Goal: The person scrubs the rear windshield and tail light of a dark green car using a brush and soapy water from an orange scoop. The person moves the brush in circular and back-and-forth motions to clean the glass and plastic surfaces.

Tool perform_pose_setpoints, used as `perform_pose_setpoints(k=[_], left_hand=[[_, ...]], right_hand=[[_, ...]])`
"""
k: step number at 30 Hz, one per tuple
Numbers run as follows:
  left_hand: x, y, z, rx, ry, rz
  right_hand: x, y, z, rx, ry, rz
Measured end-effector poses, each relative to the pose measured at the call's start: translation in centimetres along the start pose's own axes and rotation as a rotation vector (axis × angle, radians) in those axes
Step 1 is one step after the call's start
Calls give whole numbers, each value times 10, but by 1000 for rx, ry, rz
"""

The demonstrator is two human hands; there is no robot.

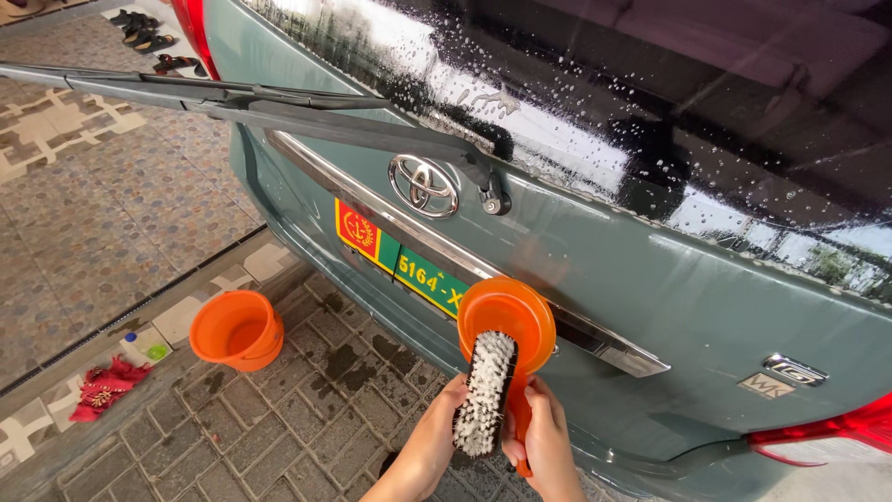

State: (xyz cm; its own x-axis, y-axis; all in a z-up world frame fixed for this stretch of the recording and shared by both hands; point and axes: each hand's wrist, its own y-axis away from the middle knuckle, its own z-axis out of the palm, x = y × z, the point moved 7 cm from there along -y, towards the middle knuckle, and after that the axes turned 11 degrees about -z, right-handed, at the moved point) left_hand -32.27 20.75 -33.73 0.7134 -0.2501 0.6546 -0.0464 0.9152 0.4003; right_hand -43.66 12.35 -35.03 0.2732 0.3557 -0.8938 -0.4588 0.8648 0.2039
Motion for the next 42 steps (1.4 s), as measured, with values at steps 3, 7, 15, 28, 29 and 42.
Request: perform_pose_setpoints(k=[3, 7, 15, 28, 29, 42], left_hand=[[-12, -5, -1, 72, 48, -110], [-12, -5, 8, 10, 71, -76], [-23, -8, 15, 68, 43, -92], [-62, -53, -3, 62, 158, -170], [-63, -59, -5, 36, 158, -166], [-53, -92, -26, -250, 41, -289]], right_hand=[[9, 0, 1, 27, 22, 15], [20, 3, 3, -99, -39, -58], [63, -8, -47, -20, 396, -228], [141, -6, -104, 363, 255, 86], [144, -9, -111, 359, 379, 29], [202, 3, -122, 469, 1309, -563]])
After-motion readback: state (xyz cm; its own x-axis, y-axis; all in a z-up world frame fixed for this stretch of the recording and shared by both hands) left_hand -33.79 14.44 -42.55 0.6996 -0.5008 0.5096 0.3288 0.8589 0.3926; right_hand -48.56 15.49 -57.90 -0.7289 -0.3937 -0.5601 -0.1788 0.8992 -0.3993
